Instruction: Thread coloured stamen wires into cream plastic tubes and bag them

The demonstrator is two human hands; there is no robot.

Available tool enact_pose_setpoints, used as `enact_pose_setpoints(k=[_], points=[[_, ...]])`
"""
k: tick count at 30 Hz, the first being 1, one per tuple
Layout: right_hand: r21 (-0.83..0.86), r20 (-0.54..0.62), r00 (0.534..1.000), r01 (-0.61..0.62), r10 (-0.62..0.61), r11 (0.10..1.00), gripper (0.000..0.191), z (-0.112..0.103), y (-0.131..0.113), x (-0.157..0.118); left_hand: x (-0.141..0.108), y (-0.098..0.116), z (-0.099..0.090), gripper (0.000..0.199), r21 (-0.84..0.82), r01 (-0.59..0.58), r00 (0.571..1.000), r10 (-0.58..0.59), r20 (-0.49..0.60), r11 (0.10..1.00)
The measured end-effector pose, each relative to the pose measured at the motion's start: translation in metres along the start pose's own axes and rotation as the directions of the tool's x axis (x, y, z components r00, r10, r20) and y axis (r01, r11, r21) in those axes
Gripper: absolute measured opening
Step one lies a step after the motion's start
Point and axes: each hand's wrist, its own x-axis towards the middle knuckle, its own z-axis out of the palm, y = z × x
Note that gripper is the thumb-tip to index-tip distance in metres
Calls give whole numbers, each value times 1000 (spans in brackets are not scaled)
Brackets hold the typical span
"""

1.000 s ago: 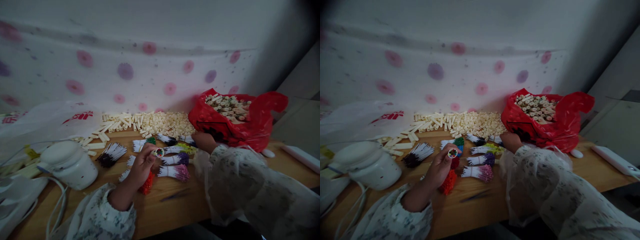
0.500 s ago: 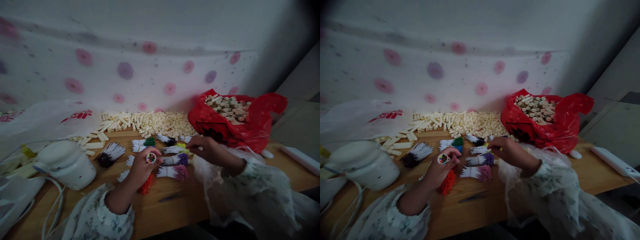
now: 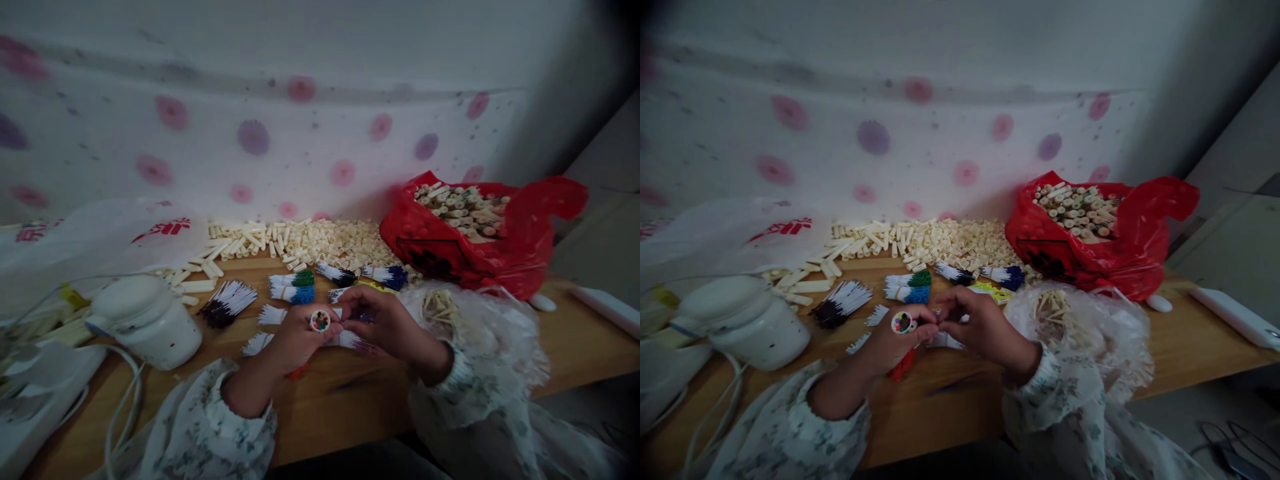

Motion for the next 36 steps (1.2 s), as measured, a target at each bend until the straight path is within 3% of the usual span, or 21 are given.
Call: enact_pose_setpoints(k=[3, 6, 10, 14, 20, 27, 29, 34, 36], points=[[127, -158, 985, -44, 63, 991, 34, -1, 3, -6, 0, -3, 0, 18, -19, -12, 1000, 12, 3, 1000], [204, -291, 947, -80, 139, 976, 22, 2, 6, -12, -1, -4, 1, 15, -36, -19, 1000, 20, 16, 999], [273, -298, 940, -85, 169, 958, 16, 11, 7, -14, -2, -5, 2, 16, -40, -2, 999, 3, 33, 999], [325, -316, 934, -57, 165, 944, 24, 18, 4, -13, -3, -3, 2, 16, -25, -23, 1000, 23, 14, 999], [199, -357, 928, -37, 108, 979, 19, 22, 1, -17, -4, 3, 1, 21, -5, -69, 998, 69, -9, 998], [-120, -403, 914, -19, -31, 993, 15, 23, -3, -20, -4, 0, 1, 22, -12, -74, 997, 74, -2, 997], [-134, -429, 903, -48, -14, 990, 12, 25, -5, -19, -4, 0, 1, 23, 7, -76, 997, 76, 5, 997], [11, -405, 908, -114, 109, 993, 17, 24, -5, -16, -2, 0, 0, 23, 78, -95, 995, 96, -9, 992], [-71, -432, 898, -123, 81, 990, 17, 18, -10, -19, 0, -1, 0, 23, 141, -114, 989, 126, -73, 983]])
